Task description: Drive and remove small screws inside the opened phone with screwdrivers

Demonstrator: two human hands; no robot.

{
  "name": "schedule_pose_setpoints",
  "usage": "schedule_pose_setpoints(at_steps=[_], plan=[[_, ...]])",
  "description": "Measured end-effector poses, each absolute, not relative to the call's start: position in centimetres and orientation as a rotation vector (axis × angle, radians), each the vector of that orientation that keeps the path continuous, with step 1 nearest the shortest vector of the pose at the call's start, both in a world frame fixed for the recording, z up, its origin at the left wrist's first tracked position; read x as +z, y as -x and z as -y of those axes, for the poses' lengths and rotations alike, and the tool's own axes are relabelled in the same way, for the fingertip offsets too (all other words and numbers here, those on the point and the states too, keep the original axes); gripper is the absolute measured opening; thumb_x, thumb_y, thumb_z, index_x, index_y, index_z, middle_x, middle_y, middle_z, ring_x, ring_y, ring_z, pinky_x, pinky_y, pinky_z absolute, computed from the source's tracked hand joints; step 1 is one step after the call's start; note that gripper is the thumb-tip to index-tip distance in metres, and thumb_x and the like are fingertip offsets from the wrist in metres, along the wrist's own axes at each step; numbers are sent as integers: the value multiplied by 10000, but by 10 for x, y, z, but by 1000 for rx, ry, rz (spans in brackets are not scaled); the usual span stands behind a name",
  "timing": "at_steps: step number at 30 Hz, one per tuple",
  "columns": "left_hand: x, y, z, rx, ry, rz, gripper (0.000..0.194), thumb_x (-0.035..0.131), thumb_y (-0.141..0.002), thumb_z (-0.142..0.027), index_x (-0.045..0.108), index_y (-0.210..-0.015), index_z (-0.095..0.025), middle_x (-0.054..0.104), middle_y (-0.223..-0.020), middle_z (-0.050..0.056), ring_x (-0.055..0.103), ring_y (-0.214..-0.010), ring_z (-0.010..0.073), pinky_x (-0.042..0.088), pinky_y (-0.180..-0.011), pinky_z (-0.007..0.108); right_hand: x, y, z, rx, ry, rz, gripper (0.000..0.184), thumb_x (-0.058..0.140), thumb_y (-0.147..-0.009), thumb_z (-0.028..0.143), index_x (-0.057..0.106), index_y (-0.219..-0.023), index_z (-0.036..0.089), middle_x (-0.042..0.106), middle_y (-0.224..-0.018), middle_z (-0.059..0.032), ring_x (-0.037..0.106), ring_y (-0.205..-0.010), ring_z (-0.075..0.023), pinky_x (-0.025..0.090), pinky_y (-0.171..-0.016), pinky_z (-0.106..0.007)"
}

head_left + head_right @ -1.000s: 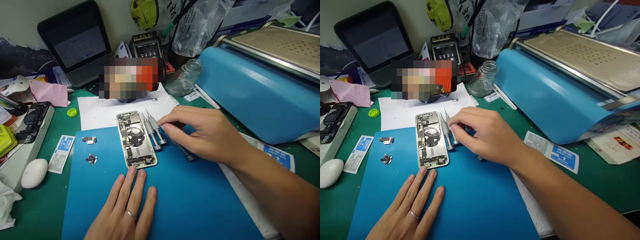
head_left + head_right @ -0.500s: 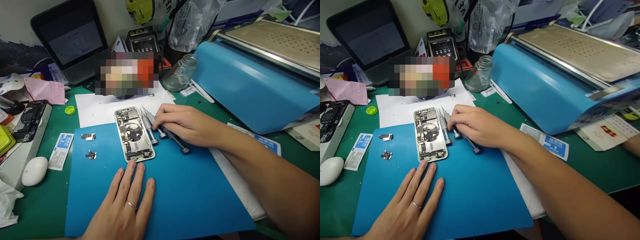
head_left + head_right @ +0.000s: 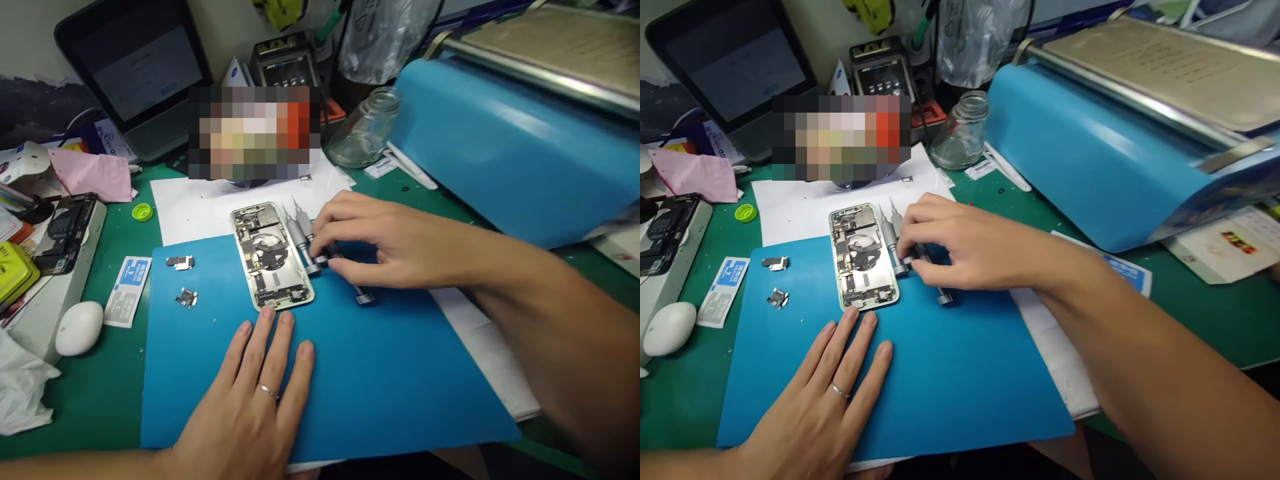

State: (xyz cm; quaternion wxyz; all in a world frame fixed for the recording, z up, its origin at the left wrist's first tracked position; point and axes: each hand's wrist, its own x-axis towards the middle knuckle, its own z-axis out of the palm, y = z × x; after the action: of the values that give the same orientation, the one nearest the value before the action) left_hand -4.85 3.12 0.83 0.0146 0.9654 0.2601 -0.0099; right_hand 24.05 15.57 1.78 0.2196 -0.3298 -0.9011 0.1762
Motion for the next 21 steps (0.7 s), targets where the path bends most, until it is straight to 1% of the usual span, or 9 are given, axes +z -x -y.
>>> schedule_pose_setpoints(at_steps=[2,4,7,9,11,14,16,17,21], plan=[[10,48,-30,-56,-2977,-827,889,493,-1032,-612,265,-1662,-28,254,-1697,300,100,-1597,496,-3,-1255,568,14,-242,-155,454,937,2497,124,623,-926,305,727,-983,269,688,-965,-65,636,-955,-266,512,-842,-414],[11,47,-29,-59,-2969,-844,867,429,-1061,-619,249,-1667,-25,242,-1704,293,99,-1601,488,8,-1258,568,10,-242,-156,454,905,2466,99,638,-934,343,718,-940,284,685,-937,-65,636,-920,-273,527,-793,-417],[11,47,-27,-80,-2966,-857,834,373,-1087,-602,228,-1678,-31,228,-1717,277,108,-1604,473,74,-1258,568,8,-241,-157,516,900,2436,161,625,-964,397,729,-904,291,687,-960,-77,658,-919,-271,567,-752,-409],[11,48,-27,-84,-2961,-854,839,376,-1085,-604,224,-1681,-33,223,-1720,275,114,-1603,472,118,-1253,572,10,-241,-157,553,958,2396,212,619,-981,444,742,-903,290,688,-1096,-102,678,-1007,-275,590,-720,-383],[9,49,-26,-59,-2972,-848,864,398,-1073,-617,223,-1681,-29,226,-1719,276,116,-1602,476,122,-1253,575,16,-241,-156,575,995,2342,209,628,-983,458,749,-924,298,669,-1249,-107,671,-1141,-286,601,-705,-357],[5,51,-27,8,-3043,-832,928,446,-1047,-672,254,-1671,-13,282,-1696,286,148,-1591,485,100,-1255,568,24,-239,-155,626,1022,2263,164,632,-989,414,737,-948,295,672,-1328,-83,649,-1255,-296,616,-831,-385],[2,52,-28,30,-3092,-842,936,457,-1044,-699,277,-1670,-27,310,-1689,275,170,-1586,477,119,-1255,557,28,-238,-154,691,1060,2162,183,615,-999,417,721,-955,273,705,-1302,-81,683,-1204,-287,611,-896,-414],[0,52,-29,47,-3110,-842,942,453,-1041,-714,288,-1668,-30,322,-1685,272,178,-1584,476,124,-1253,555,28,-237,-154,744,1079,2094,198,607,-1005,432,712,-966,269,722,-1290,-80,703,-1163,-278,614,-894,-414],[-3,53,-30,81,-3138,-836,945,422,-1043,-731,303,-1665,-29,339,-1677,273,195,-1578,476,104,-1252,556,28,-233,-152,968,1051,1798,210,618,-1009,498,684,-1009,298,775,-1222,-50,739,-961,-221,626,-778,-365]])
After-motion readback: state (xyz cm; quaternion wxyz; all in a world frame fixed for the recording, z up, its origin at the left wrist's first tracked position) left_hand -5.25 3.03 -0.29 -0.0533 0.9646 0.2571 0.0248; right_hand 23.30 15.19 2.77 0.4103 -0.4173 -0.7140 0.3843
